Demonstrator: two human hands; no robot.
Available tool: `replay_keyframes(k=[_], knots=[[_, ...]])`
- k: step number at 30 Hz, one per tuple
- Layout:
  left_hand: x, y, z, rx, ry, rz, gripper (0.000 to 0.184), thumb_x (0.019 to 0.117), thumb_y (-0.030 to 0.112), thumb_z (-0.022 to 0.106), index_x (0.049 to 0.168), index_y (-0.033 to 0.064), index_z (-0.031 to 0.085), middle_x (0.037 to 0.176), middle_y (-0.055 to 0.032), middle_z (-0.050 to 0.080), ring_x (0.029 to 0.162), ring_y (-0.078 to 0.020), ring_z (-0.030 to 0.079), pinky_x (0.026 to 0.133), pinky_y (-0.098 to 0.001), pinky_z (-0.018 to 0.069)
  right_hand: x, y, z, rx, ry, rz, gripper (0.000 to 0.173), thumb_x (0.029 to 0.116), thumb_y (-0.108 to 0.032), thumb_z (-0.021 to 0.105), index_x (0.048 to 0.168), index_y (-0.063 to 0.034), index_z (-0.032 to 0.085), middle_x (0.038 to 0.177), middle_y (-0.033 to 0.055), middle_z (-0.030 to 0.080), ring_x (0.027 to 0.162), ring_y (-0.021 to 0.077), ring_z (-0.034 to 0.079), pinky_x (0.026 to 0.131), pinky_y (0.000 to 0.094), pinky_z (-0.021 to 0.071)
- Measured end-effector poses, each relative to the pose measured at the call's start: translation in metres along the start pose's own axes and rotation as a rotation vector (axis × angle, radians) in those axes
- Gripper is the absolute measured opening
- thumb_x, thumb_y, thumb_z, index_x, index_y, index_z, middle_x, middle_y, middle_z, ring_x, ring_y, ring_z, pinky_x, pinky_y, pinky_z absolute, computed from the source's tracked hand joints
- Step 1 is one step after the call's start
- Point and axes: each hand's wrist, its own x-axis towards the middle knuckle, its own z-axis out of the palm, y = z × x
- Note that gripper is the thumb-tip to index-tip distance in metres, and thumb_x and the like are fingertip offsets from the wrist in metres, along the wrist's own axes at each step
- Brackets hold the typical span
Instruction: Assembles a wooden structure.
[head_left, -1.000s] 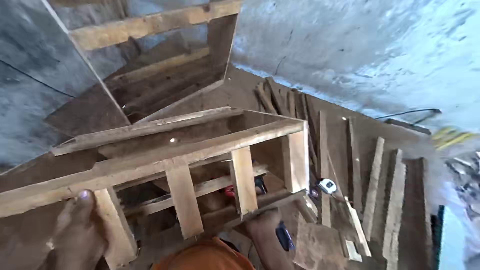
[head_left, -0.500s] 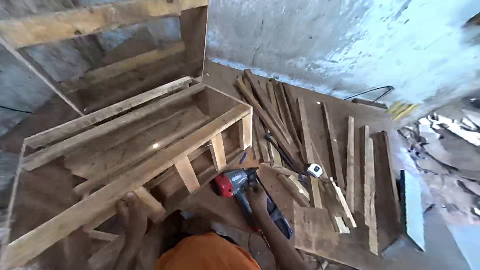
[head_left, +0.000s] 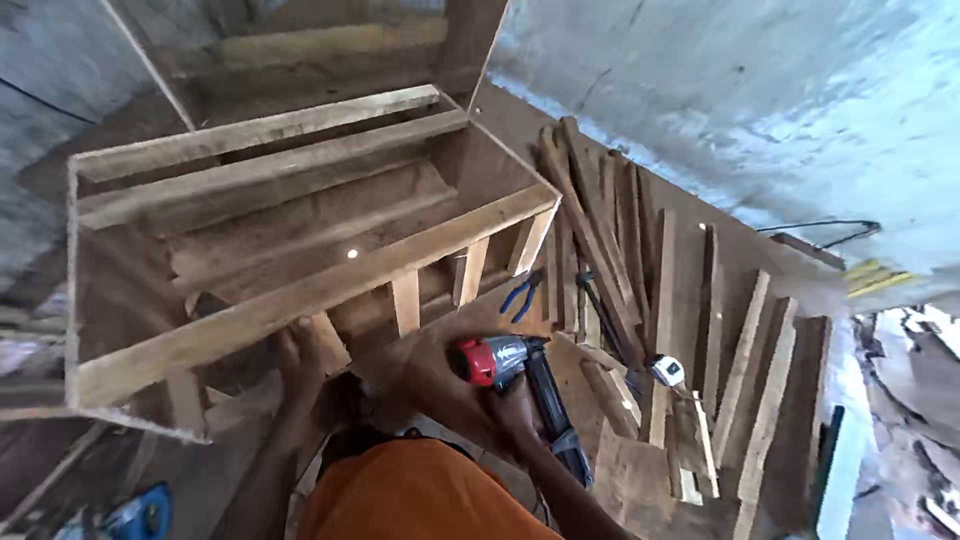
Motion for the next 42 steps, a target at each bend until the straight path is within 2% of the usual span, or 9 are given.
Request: replay_keyframes(k=[7, 14, 20, 22, 24, 27, 30, 33, 42], knots=[[0.048, 0.0, -0.029, 0.039, -0.016, -0.012, 0.061, 0.1083, 0.052, 0.04, 0.143, 0.0021, 0.046, 0.128, -0.0175, 0.062, 0.113, -0.0208, 0.065, 0.1, -0.0446, 0.0542, 0.01, 0.018, 0.003, -0.092, -0.011, -0.007, 0.097, 0.0868, -0.039, 0.077, 0.159, -0.0059, 0.022, 0.121, 0.0238, 0.068, 0.107, 0.0397, 0.069, 0.091, 0.061, 0.0553], [0.082, -0.016, -0.044, -0.031, 0.014, 0.11, 0.052, 0.1076, 0.036, 0.05, 0.143, -0.0009, 0.049, 0.135, -0.0161, 0.062, 0.123, -0.0161, 0.062, 0.109, -0.0382, 0.0501, 0.009, 0.034, 0.003, -0.027, 0.009, -0.097, 0.089, 0.0853, -0.037, 0.079, 0.154, -0.0065, 0.031, 0.119, 0.0245, 0.067, 0.102, 0.0424, 0.069, 0.086, 0.0657, 0.0552], [0.022, -0.002, -0.023, 0.155, 0.289, -0.021, 0.056, 0.1069, 0.04, 0.05, 0.146, 0.0007, 0.042, 0.14, -0.0191, 0.055, 0.124, -0.025, 0.057, 0.105, -0.0406, 0.0487, 0.015, 0.034, 0.004, -0.028, -0.011, -0.068, 0.084, 0.0867, -0.035, 0.077, 0.153, -0.0089, 0.033, 0.111, 0.0214, 0.07, 0.098, 0.04, 0.07, 0.083, 0.0638, 0.0563], [-0.013, -0.001, -0.008, 0.232, 0.217, 0.011, 0.053, 0.1075, 0.038, 0.049, 0.146, 0.0014, 0.042, 0.137, -0.0201, 0.055, 0.119, -0.0265, 0.059, 0.1, -0.0415, 0.0504, 0.017, 0.035, 0.004, -0.028, -0.015, -0.065, 0.082, 0.0865, -0.035, 0.077, 0.151, -0.009, 0.035, 0.113, 0.0208, 0.069, 0.099, 0.039, 0.07, 0.084, 0.063, 0.0565], [-0.036, -0.004, 0.019, 0.213, -0.036, 0.047, 0.047, 0.1083, 0.037, 0.048, 0.142, 0.0047, 0.048, 0.13, -0.0183, 0.061, 0.111, -0.0265, 0.065, 0.095, -0.0445, 0.0555, 0.017, 0.032, 0.003, -0.029, -0.02, -0.05, 0.084, 0.0857, -0.036, 0.077, 0.152, -0.0091, 0.034, 0.116, 0.0211, 0.069, 0.1, 0.0391, 0.07, 0.084, 0.0626, 0.0567], [-0.038, 0.004, 0.068, 0.173, -0.402, 0.086, 0.045, 0.107, 0.037, 0.051, 0.143, 0.0095, 0.052, 0.137, -0.015, 0.061, 0.119, -0.0269, 0.064, 0.098, -0.0486, 0.0555, 0.017, 0.03, 0.001, -0.066, -0.042, -0.011, 0.09, 0.0854, -0.039, 0.077, 0.156, -0.0109, 0.028, 0.114, 0.0198, 0.07, 0.1, 0.0385, 0.071, 0.085, 0.0623, 0.0569], [-0.009, 0.027, 0.131, 0.057, -0.388, 0.116, 0.048, 0.1043, 0.027, 0.056, 0.142, -0.0017, 0.051, 0.139, -0.0206, 0.058, 0.126, -0.0269, 0.06, 0.106, -0.0435, 0.0521, 0.02, 0.029, 0.0, -0.068, -0.065, -0.001, 0.092, 0.086, -0.042, 0.076, 0.156, -0.0108, 0.027, 0.112, 0.0195, 0.071, 0.099, 0.0379, 0.072, 0.084, 0.0615, 0.0571], [0.016, 0.039, 0.173, -0.017, -0.361, 0.077, 0.059, 0.1045, 0.032, 0.056, 0.151, -0.0011, 0.041, 0.149, -0.0218, 0.051, 0.136, -0.028, 0.053, 0.113, -0.0434, 0.0463, 0.022, 0.031, 0.0, -0.041, -0.047, -0.007, 0.093, 0.0828, -0.041, 0.08, 0.155, -0.0101, 0.03, 0.116, 0.0184, 0.07, 0.102, 0.0361, 0.071, 0.087, 0.0605, 0.0571], [0.053, 0.055, 0.231, -0.318, -0.267, 0.062, 0.05, 0.1053, 0.029, 0.057, 0.143, -0.0037, 0.049, 0.14, -0.0189, 0.059, 0.132, -0.0199, 0.056, 0.114, -0.038, 0.0455, 0.035, 0.042, 0.0, -0.017, -0.086, -0.013, 0.092, 0.0761, -0.041, 0.084, 0.147, -0.0036, 0.039, 0.122, 0.0193, 0.067, 0.109, 0.0343, 0.069, 0.091, 0.0581, 0.0559]])
